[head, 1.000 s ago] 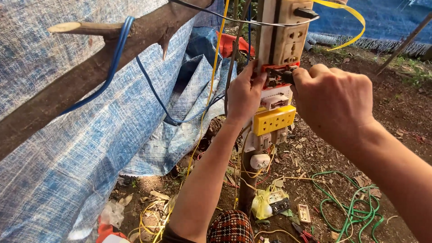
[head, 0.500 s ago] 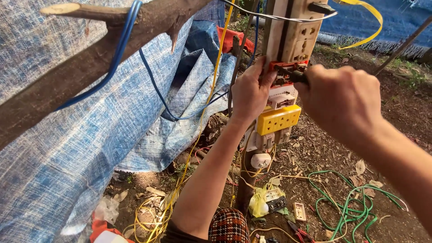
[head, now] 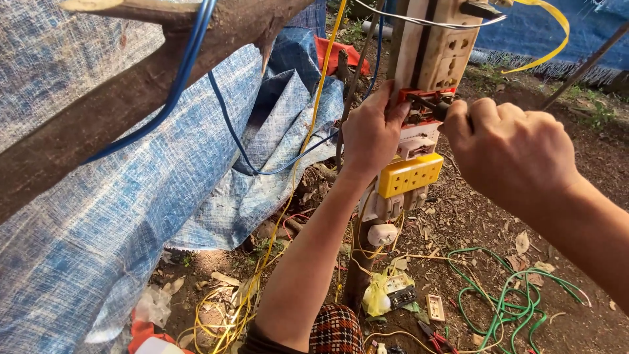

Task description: Repairing and assembling electrical sockets on a makeshift outdoor post using pliers and a screwdriver.

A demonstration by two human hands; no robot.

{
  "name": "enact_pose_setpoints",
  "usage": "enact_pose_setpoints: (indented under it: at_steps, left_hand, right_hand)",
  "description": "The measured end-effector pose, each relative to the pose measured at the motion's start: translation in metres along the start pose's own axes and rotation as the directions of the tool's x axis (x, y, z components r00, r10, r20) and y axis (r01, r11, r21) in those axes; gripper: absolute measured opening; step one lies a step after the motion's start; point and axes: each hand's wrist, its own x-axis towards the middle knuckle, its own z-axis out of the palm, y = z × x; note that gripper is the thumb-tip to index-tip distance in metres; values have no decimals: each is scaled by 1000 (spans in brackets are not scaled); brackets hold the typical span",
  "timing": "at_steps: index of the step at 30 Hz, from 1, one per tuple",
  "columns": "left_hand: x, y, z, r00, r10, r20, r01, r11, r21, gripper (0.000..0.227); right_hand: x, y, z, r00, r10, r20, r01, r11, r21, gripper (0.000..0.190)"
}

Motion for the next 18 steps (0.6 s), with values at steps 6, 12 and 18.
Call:
enact_pose_setpoints:
  at_steps: [6,12,18]
  left_hand:
    - [2,-2,0,1000,17,26,-17,1000,-4,28]
    - [-2,7,-2,1000,16,21,-16,1000,-3,30]
    - [0,2,0,1000,15,8,-15,999,42,26]
  right_hand:
    - [5,5,-5,998,-59,10,59,998,-11,18]
    - [-9,2,19,998,-25,51,19,993,120,13]
    - [26,20,0,906,150,396,-397,623,674,21]
